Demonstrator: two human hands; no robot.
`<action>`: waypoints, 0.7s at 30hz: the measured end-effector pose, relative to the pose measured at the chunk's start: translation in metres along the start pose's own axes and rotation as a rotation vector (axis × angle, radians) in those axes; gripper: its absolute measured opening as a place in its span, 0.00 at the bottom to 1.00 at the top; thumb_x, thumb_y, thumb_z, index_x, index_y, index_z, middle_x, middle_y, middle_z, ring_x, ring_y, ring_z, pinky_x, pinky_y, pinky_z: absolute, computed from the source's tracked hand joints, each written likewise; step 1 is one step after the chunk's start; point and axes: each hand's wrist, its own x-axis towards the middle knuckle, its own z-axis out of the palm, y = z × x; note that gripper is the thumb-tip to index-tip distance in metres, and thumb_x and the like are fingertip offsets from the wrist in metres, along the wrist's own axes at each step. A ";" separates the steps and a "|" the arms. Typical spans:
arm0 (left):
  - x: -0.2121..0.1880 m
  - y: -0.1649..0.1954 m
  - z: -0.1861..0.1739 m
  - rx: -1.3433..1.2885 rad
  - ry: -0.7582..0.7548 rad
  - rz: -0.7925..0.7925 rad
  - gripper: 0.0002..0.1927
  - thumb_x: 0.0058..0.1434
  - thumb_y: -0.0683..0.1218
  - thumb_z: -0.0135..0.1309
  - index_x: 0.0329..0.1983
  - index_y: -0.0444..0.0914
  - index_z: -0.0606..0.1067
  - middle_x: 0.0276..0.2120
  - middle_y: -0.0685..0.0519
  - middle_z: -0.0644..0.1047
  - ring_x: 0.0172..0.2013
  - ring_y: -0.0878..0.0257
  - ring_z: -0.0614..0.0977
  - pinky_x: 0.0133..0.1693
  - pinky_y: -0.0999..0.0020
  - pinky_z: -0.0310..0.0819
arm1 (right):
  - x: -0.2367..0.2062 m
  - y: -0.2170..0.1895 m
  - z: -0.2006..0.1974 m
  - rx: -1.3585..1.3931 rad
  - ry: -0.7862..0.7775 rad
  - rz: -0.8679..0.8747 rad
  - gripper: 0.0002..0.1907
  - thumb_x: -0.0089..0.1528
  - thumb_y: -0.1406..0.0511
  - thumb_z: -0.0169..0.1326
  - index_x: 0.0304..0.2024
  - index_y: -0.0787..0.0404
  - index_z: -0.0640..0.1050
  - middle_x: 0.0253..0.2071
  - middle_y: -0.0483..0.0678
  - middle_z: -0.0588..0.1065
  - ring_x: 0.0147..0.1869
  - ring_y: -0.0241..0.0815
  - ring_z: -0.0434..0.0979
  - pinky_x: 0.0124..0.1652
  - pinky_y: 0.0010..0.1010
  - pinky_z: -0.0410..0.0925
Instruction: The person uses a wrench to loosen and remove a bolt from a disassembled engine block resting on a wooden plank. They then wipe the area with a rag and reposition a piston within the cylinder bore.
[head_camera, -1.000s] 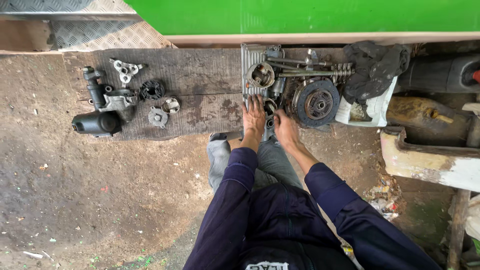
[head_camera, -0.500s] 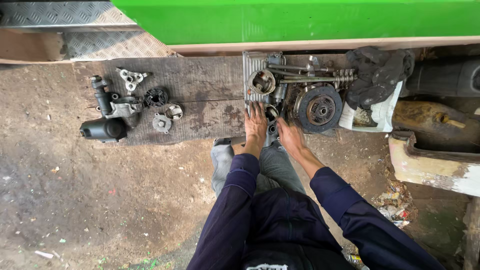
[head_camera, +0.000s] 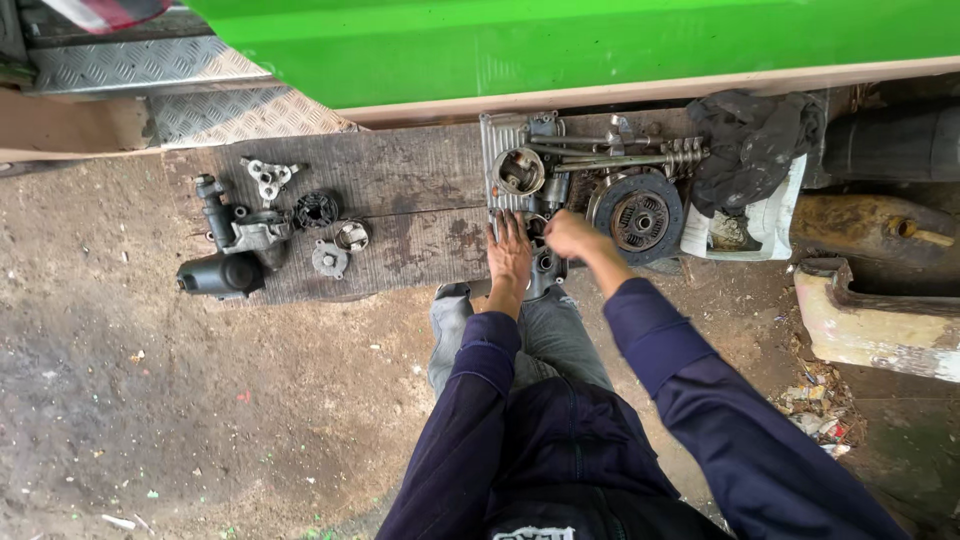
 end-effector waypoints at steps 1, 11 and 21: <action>-0.001 -0.001 -0.002 -0.001 -0.010 0.001 0.36 0.68 0.44 0.39 0.77 0.30 0.44 0.75 0.39 0.50 0.75 0.45 0.49 0.71 0.45 0.41 | -0.008 0.004 -0.004 0.006 0.017 -0.025 0.16 0.66 0.68 0.48 0.54 0.58 0.80 0.37 0.54 0.81 0.30 0.45 0.80 0.33 0.38 0.72; -0.005 -0.002 0.003 0.065 -0.034 0.013 0.42 0.67 0.46 0.47 0.78 0.29 0.42 0.75 0.39 0.52 0.75 0.45 0.50 0.72 0.47 0.43 | -0.035 0.048 0.059 -0.194 0.580 -0.478 0.22 0.63 0.70 0.49 0.60 0.63 0.76 0.25 0.60 0.77 0.21 0.56 0.77 0.23 0.46 0.73; 0.004 0.001 0.027 0.005 0.011 0.032 0.39 0.69 0.46 0.43 0.78 0.30 0.43 0.75 0.40 0.53 0.75 0.48 0.53 0.71 0.49 0.48 | 0.015 0.036 0.027 -0.092 0.220 -0.299 0.14 0.61 0.66 0.55 0.48 0.59 0.83 0.43 0.58 0.82 0.44 0.57 0.83 0.48 0.43 0.75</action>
